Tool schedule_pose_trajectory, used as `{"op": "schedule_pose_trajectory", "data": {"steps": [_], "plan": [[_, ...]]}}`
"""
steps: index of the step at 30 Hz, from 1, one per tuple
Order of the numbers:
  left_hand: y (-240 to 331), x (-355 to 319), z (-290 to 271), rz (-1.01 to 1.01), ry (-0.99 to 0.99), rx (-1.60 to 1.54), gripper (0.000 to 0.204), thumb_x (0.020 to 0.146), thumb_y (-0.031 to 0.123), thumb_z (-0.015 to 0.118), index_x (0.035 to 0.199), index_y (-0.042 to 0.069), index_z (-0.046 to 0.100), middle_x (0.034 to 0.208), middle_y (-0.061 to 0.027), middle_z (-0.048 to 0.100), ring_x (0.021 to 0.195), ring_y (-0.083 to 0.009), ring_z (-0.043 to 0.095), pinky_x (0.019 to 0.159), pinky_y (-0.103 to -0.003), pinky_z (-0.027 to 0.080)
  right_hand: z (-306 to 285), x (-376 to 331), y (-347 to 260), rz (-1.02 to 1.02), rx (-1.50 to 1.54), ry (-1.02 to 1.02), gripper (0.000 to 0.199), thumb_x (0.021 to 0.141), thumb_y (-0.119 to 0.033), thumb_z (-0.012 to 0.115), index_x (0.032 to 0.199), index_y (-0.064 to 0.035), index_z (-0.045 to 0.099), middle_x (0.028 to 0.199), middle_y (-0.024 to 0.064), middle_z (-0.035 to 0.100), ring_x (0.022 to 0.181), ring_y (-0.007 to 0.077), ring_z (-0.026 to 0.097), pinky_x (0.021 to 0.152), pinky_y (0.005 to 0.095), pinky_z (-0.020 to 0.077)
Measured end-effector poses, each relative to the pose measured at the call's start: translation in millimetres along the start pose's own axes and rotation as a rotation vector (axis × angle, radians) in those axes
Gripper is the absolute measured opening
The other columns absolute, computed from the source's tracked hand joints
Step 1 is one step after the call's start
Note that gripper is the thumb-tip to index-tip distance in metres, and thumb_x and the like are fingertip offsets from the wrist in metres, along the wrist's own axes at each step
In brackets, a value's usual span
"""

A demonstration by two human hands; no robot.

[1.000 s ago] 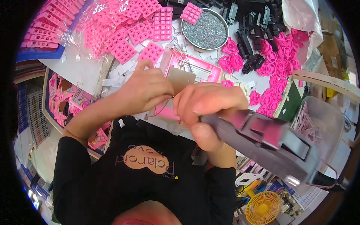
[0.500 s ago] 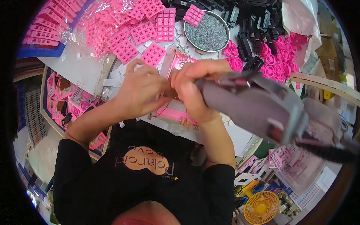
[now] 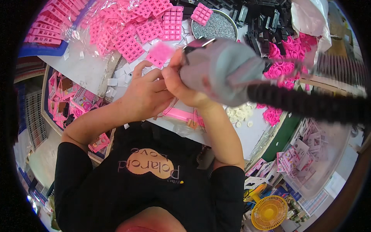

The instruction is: Assembling a pink toy piggy bank using an electric screwdriver to install internal components and exterior parts.

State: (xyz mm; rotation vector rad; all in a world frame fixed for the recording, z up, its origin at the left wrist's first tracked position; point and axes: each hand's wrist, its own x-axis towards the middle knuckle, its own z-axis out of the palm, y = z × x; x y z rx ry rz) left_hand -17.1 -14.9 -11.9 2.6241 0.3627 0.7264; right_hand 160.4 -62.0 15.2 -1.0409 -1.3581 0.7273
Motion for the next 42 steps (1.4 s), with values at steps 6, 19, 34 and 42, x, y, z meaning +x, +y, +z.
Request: {"op": "schedule_pose_trajectory", "data": {"steps": [6,19,34,42], "plan": [[-7.8,-5.3,4.4,-0.016,-0.056,-0.084,0.020,0.072,0.015,0.074,0.091,0.017,0.070,0.103,0.0065,0.066,0.097,-0.0171,0.059,0.103,-0.053,0.029,-5.2,-22.7,-32.0,0.024,0.589,0.022,0.032,0.089,-0.004,0.065,0.114,-0.0009,0.046,0.074,0.0076,0.056,0.068,0.0159,0.058,0.064,0.0313,0.0515],[-5.5,-2.2,2.2,-0.193,0.034,-0.247,0.012,0.079,0.016,0.074,0.084,0.010,0.065,0.089,-0.0035,0.064,0.083,-0.0242,0.063,0.079,-0.042,0.046,-2.8,-55.8,-50.7,0.082,0.434,0.092,0.030,0.094,-0.020,0.069,0.109,-0.0072,0.046,0.061,0.0034,0.048,0.049,0.0150,0.044,0.046,0.0319,0.0357],[38.3,17.8,4.0,-0.005,-0.257,-0.296,0.028,0.078,0.028,0.079,0.089,0.010,0.060,0.083,-0.0069,0.057,0.079,-0.0275,0.060,0.071,-0.041,0.044,-92.8,-84.2,-101.9,-0.058,-0.439,0.706,0.073,0.090,0.000,0.068,0.151,0.0012,0.029,0.122,0.0230,0.061,0.111,0.0265,0.061,0.095,0.0391,0.0500],[45.5,7.8,23.2,0.084,-0.223,-0.183,0.020,0.077,0.019,0.078,0.088,0.012,0.063,0.087,-0.0023,0.057,0.083,-0.0218,0.059,0.076,-0.040,0.042,-127.3,-64.3,-105.2,-0.013,-0.589,0.729,0.066,0.088,0.013,0.065,0.145,0.0016,0.034,0.123,0.0185,0.059,0.111,0.0229,0.062,0.087,0.0314,0.0566]]}}
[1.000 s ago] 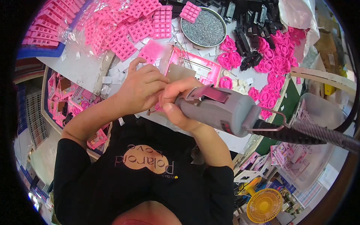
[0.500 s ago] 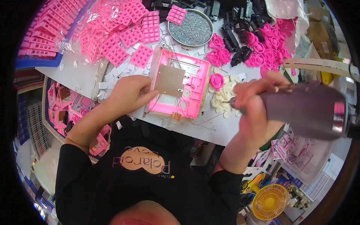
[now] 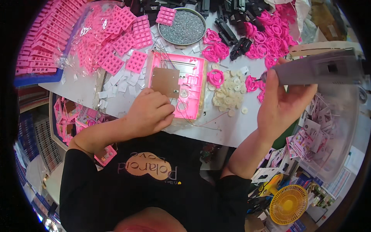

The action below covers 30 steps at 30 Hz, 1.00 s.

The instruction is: Assembling a pink toy piggy bank using an electric screwdriver to install internal components and exterior parts.

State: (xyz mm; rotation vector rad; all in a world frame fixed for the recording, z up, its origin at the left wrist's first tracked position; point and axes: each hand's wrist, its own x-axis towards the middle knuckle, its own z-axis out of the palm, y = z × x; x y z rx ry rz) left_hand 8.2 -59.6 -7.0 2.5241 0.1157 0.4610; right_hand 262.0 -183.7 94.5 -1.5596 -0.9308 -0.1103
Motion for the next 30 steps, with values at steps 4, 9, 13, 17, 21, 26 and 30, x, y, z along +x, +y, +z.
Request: {"op": "schedule_pose_trajectory", "data": {"steps": [4,9,13,17,21,26,30], "plan": [[-3.0,2.5,-15.9,-0.013,0.090,-0.051,0.013,0.078,0.011,0.076,0.087,0.010,0.067,0.082,-0.0012,0.058,0.078,-0.0214,0.059,0.070,-0.041,0.044,-8.6,21.7,18.1,0.094,-0.016,-0.055,0.067,0.087,0.010,0.069,0.144,0.0011,0.036,0.128,0.0172,0.056,0.113,0.0221,0.061,0.089,0.0316,0.0555],[-12.5,-11.8,-20.5,-0.082,0.046,-0.294,0.013,0.080,0.006,0.074,0.092,0.007,0.068,0.084,-0.0056,0.065,0.078,-0.0267,0.063,0.067,-0.038,0.048,-7.3,17.9,24.1,0.007,-0.186,0.085,0.069,0.083,0.005,0.074,0.143,0.0016,0.040,0.131,0.0151,0.054,0.116,0.0237,0.056,0.086,0.0321,0.0541],[-10.2,-9.0,-22.0,-0.091,0.112,-0.383,0.016,0.079,0.002,0.076,0.092,0.006,0.068,0.091,-0.0082,0.068,0.083,-0.0287,0.066,0.073,-0.037,0.052,28.9,-29.9,6.0,-0.321,-0.203,-0.049,0.061,0.080,0.003,0.073,0.137,-0.0015,0.050,0.129,0.0147,0.058,0.102,0.0205,0.060,0.068,0.0289,0.0496],[-14.4,-6.6,-18.8,-0.091,0.166,-0.361,0.018,0.077,-0.002,0.075,0.091,0.005,0.066,0.093,-0.0095,0.067,0.083,-0.0276,0.066,0.075,-0.035,0.053,69.2,-57.0,-5.0,0.254,-0.001,-1.003,0.034,0.086,-0.008,0.068,0.120,-0.0044,0.065,0.100,0.0135,0.068,0.074,0.0227,0.065,0.067,0.0344,0.0522],[-16.6,-13.5,-12.9,-0.221,0.187,-0.477,0.020,0.080,-0.005,0.070,0.096,0.003,0.063,0.094,-0.0080,0.066,0.080,-0.0179,0.065,0.070,-0.029,0.051,80.5,-65.8,-0.7,0.231,-0.005,-1.063,0.015,0.085,-0.010,0.070,0.098,-0.0023,0.067,0.076,0.0123,0.067,0.068,0.0243,0.067,0.063,0.0337,0.0514],[-11.7,-12.7,-13.1,-0.455,0.199,-0.658,0.028,0.084,-0.005,0.068,0.109,0.002,0.057,0.094,-0.0031,0.063,0.077,-0.0048,0.059,0.064,-0.021,0.045,84.5,-70.8,0.2,0.330,0.042,-1.032,0.010,0.087,-0.010,0.070,0.093,-0.0026,0.065,0.071,0.0107,0.065,0.063,0.0195,0.067,0.058,0.0314,0.0502],[-8.3,-3.0,-15.1,-0.584,0.206,-0.791,0.028,0.086,-0.002,0.069,0.111,0.000,0.058,0.091,-0.0009,0.062,0.073,-0.0016,0.055,0.060,-0.019,0.042,86.3,-83.8,-2.9,0.417,0.002,-0.875,0.009,0.086,-0.010,0.070,0.090,-0.0031,0.065,0.069,0.0076,0.064,0.059,0.0147,0.064,0.056,0.0283,0.0485]]}}
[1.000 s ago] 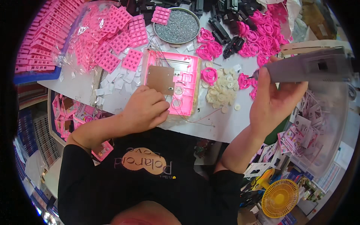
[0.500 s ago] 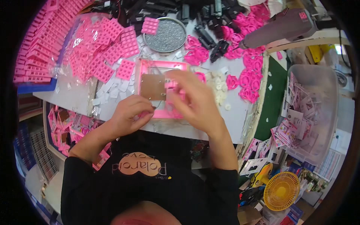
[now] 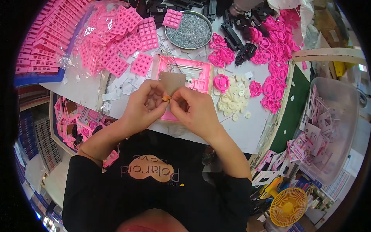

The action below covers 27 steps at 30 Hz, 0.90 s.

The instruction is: Assembling a pink toy piggy bank using an electric screwdriver to install internal components and exterior parts.

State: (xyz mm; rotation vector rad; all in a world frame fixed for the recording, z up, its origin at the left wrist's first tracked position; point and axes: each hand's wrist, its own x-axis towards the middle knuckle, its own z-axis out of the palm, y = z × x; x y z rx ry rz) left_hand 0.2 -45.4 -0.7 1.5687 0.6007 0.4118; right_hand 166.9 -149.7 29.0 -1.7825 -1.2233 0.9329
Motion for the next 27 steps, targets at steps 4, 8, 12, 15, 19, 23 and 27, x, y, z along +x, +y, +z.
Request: {"op": "schedule_pose_trajectory", "data": {"steps": [4,8,12,15,19,23,27], "plan": [[5.4,4.3,-8.3,-0.167,-0.147,0.089,0.016,0.088,0.002,0.069,0.104,-0.001,0.065,0.081,0.0006,0.062,0.067,-0.0004,0.051,0.057,-0.019,0.040,2.8,-2.0,10.0,0.018,0.072,0.024,0.012,0.085,-0.009,0.071,0.093,-0.0035,0.064,0.073,0.0064,0.065,0.059,0.0144,0.062,0.056,0.0282,0.0485],[9.3,2.6,-8.1,0.069,-0.107,0.225,0.012,0.088,0.004,0.069,0.099,0.000,0.068,0.076,-0.0003,0.061,0.065,-0.0026,0.051,0.057,-0.022,0.042,-9.4,8.0,3.0,-0.262,-0.146,-0.026,0.018,0.082,-0.005,0.072,0.099,-0.0051,0.065,0.083,0.0076,0.066,0.071,0.0219,0.064,0.061,0.0336,0.0512],[2.0,-1.6,-7.1,0.079,-0.101,0.198,0.014,0.087,0.003,0.070,0.101,0.000,0.068,0.077,-0.0012,0.062,0.065,-0.0050,0.052,0.058,-0.024,0.044,-9.3,9.0,0.9,-0.484,-0.305,0.004,0.023,0.080,-0.002,0.072,0.101,-0.0066,0.066,0.087,0.0091,0.066,0.081,0.0294,0.064,0.067,0.0387,0.0521],[-3.7,-3.6,-5.8,0.078,-0.094,0.194,0.015,0.086,0.003,0.070,0.101,0.000,0.068,0.075,-0.0021,0.061,0.064,-0.0062,0.052,0.058,-0.025,0.044,-7.0,8.1,2.1,-0.493,-0.300,-0.002,0.024,0.080,-0.002,0.073,0.102,-0.0063,0.067,0.084,0.0091,0.065,0.077,0.0295,0.064,0.066,0.0380,0.0519],[-0.5,-1.3,-3.6,0.148,-0.049,0.258,0.015,0.084,0.004,0.071,0.098,0.000,0.067,0.072,-0.0038,0.057,0.060,-0.0090,0.050,0.056,-0.027,0.042,-3.1,4.3,4.4,-0.346,-0.154,0.006,0.025,0.082,0.000,0.071,0.107,-0.0040,0.068,0.087,0.0090,0.067,0.072,0.0250,0.065,0.062,0.0334,0.0518],[-0.6,0.8,-0.6,0.146,-0.032,0.281,0.015,0.084,0.005,0.071,0.097,0.000,0.067,0.070,-0.0057,0.056,0.057,-0.0121,0.049,0.055,-0.028,0.042,-2.9,-0.1,3.7,-0.185,-0.006,-0.011,0.028,0.084,0.001,0.070,0.112,-0.0019,0.068,0.091,0.0093,0.069,0.071,0.0181,0.066,0.060,0.0282,0.0512],[-0.6,4.3,3.0,0.201,-0.027,0.357,0.017,0.084,0.003,0.068,0.101,0.001,0.067,0.069,-0.0071,0.058,0.055,-0.0129,0.051,0.053,-0.029,0.042,-0.2,-1.4,6.0,-0.128,0.032,0.025,0.027,0.086,0.001,0.070,0.112,-0.0018,0.068,0.089,0.0075,0.069,0.071,0.0131,0.065,0.060,0.0255,0.0503]]}}
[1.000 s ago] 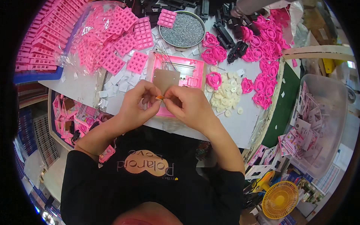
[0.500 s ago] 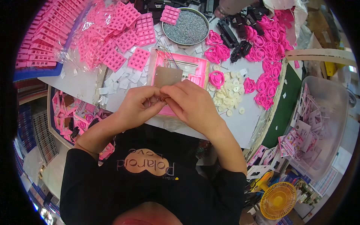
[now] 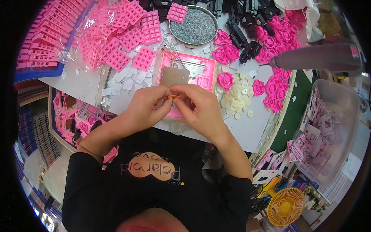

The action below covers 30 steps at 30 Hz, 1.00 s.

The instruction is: Assembling a pink toy piggy bank using an electric screwdriver to install internal components and exterior parts.

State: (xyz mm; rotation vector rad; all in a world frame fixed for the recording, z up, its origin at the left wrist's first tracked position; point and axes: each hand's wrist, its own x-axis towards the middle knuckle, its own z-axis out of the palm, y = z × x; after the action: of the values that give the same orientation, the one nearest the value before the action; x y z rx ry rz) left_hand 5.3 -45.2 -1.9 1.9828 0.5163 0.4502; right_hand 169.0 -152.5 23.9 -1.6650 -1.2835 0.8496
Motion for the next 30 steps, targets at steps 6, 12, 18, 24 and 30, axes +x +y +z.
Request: {"op": "schedule_pose_trajectory", "data": {"steps": [6,12,18,24,30], "plan": [[0.2,1.6,-13.4,-0.007,0.005,-0.029,0.020,0.085,0.005,0.069,0.105,0.002,0.068,0.071,-0.0055,0.064,0.053,-0.0082,0.050,0.050,-0.028,0.040,-5.7,-2.2,6.2,0.185,0.258,0.013,0.021,0.089,-0.003,0.069,0.109,-0.0031,0.068,0.082,-0.0017,0.065,0.071,0.0027,0.057,0.059,0.0202,0.0452],[8.6,4.5,-15.7,-0.094,-0.055,-0.081,0.014,0.085,0.006,0.070,0.098,0.002,0.069,0.071,-0.0024,0.062,0.054,-0.0046,0.044,0.049,-0.026,0.036,-3.6,-3.0,7.7,0.194,0.304,0.017,0.018,0.089,-0.004,0.069,0.107,-0.0030,0.068,0.079,-0.0040,0.062,0.071,0.0010,0.055,0.058,0.0188,0.0422],[8.5,8.3,-8.7,-0.058,-0.046,-0.079,0.012,0.083,0.005,0.069,0.095,0.002,0.066,0.066,-0.0026,0.054,0.055,-0.0078,0.045,0.051,-0.026,0.037,-2.1,-3.6,7.5,0.229,0.344,-0.007,0.019,0.088,-0.003,0.069,0.107,-0.0028,0.068,0.079,-0.0041,0.061,0.073,0.0008,0.054,0.059,0.0182,0.0407],[5.7,8.6,-5.0,0.013,-0.056,-0.048,0.015,0.082,0.003,0.068,0.096,0.002,0.064,0.068,-0.0040,0.054,0.055,-0.0095,0.048,0.051,-0.026,0.038,-0.8,-4.9,16.3,0.199,0.355,-0.002,0.018,0.088,-0.004,0.069,0.107,-0.0037,0.067,0.080,-0.0049,0.061,0.073,0.0008,0.054,0.059,0.0178,0.0401],[7.1,5.2,-15.0,-0.015,-0.031,-0.054,0.017,0.082,0.003,0.069,0.099,0.002,0.065,0.073,-0.0032,0.059,0.054,-0.0081,0.046,0.050,-0.026,0.037,-1.8,-4.1,15.9,0.226,0.429,0.045,0.018,0.088,-0.003,0.071,0.105,-0.0049,0.067,0.081,-0.0056,0.062,0.073,-0.0008,0.053,0.058,0.0169,0.0378]]}}
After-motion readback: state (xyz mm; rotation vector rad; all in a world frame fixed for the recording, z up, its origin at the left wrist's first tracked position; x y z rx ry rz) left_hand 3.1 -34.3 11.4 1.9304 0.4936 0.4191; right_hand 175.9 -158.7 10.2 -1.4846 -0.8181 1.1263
